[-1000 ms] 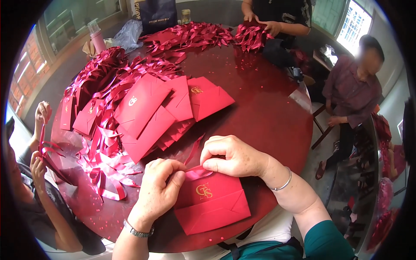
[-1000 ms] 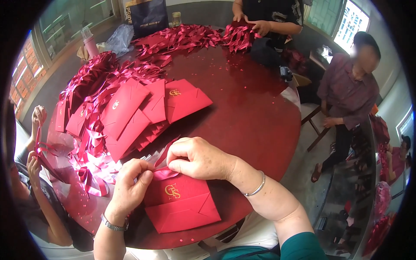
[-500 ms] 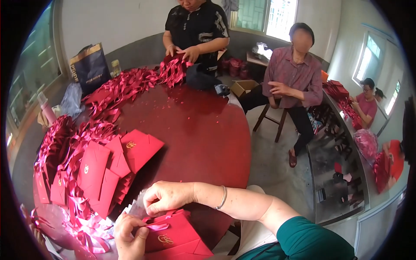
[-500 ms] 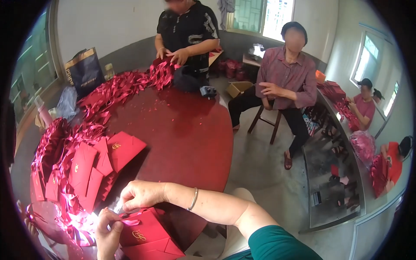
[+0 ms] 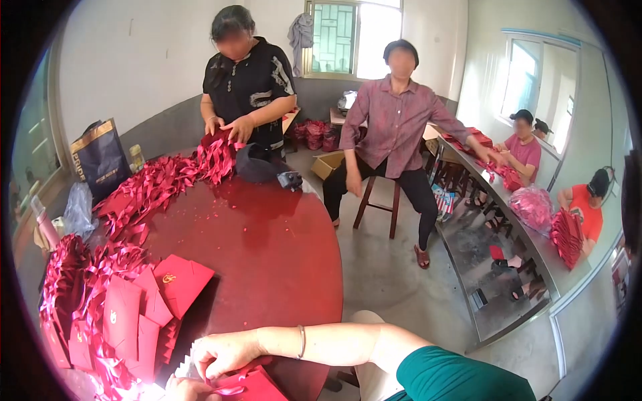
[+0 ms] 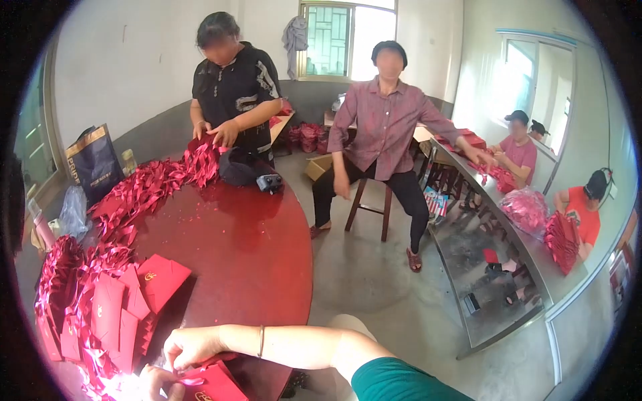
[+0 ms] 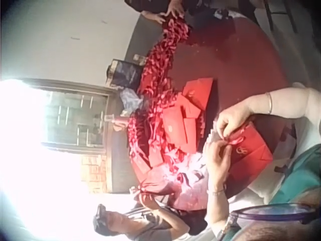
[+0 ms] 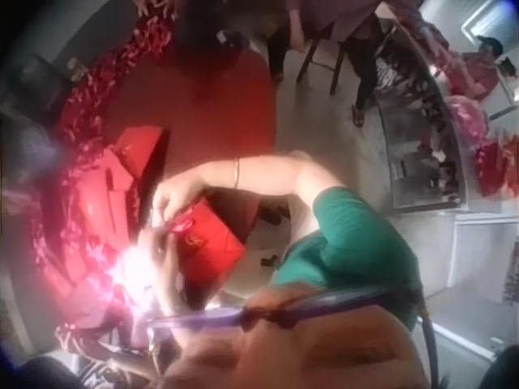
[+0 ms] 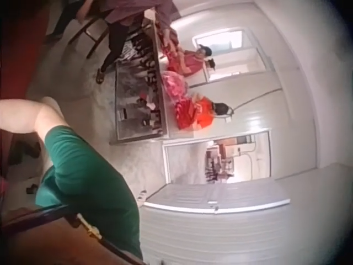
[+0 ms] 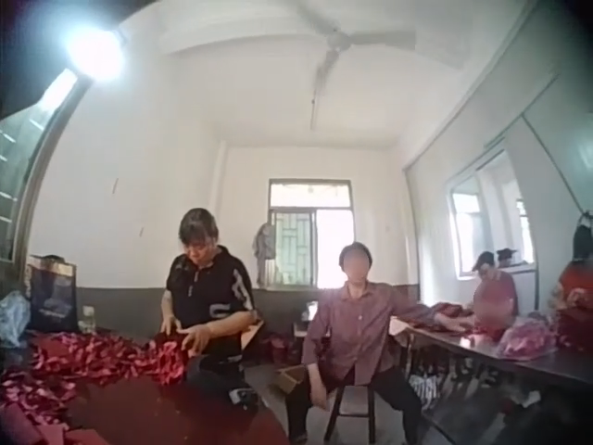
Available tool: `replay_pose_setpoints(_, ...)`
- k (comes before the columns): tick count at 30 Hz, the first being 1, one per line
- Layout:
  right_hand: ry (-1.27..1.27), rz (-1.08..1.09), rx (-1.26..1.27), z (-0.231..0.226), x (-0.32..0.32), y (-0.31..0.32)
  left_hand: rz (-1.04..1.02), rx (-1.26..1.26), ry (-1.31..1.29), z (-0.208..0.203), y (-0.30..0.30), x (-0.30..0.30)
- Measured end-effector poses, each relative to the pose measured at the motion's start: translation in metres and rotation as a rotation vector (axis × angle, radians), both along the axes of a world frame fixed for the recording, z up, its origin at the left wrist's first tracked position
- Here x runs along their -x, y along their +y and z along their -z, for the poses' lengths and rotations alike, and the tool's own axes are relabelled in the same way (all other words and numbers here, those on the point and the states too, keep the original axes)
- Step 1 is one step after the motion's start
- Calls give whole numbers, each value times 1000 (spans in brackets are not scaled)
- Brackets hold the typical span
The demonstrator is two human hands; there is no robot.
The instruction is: The person attaches ribbon handles to red gift bags by hand, threading the ribbons into the slots of each bag.
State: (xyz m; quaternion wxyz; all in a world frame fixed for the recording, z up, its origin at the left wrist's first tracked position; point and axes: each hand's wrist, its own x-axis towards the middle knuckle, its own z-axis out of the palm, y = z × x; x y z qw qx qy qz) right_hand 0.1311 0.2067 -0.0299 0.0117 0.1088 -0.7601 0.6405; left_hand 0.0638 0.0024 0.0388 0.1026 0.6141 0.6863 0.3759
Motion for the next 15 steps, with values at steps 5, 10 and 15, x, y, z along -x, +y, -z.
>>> replay_pose_setpoints(5, 342, 189, -224, 19, 11, 2, -19, 20, -266, 28, 7, 3)
replay_pose_setpoints(10, 384, 270, -277, 5, 6, -4, -18, 135, -195, 44, -4, 27)
replay_pose_setpoints(15, 253, 348, -410, -2, -5, -3, -60, 113, -310, 60, 0, 25)
